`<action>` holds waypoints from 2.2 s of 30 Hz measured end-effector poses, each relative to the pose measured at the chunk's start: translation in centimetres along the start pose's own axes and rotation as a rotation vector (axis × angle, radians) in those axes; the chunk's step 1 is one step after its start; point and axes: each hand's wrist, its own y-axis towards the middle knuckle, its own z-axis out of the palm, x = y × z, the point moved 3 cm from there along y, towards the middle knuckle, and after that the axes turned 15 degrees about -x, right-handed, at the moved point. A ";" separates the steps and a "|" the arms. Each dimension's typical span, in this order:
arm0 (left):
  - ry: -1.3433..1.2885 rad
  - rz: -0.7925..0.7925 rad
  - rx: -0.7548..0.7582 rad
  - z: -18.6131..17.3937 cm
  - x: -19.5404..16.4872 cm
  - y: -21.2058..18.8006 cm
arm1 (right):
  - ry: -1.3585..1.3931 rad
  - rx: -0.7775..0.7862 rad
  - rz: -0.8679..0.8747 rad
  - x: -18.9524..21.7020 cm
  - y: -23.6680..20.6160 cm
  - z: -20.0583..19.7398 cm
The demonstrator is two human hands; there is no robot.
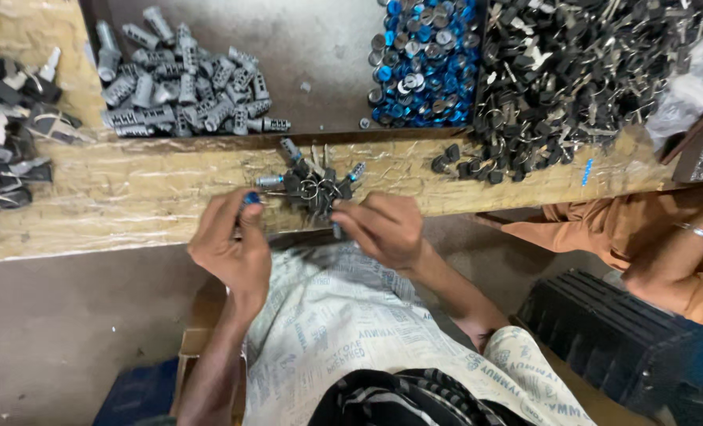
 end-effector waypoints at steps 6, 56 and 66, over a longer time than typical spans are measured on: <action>0.011 -0.127 -0.053 -0.3 2.3 1.3 | -0.133 0.099 0.300 -0.7 1.1 -1.8; -0.102 0.106 0.260 3.4 -1.1 0.7 | 0.001 0.159 0.099 0.9 3.0 2.5; 0.022 -0.035 0.325 3.1 -1.3 3.1 | -0.130 0.124 -0.031 -5.0 9.8 0.2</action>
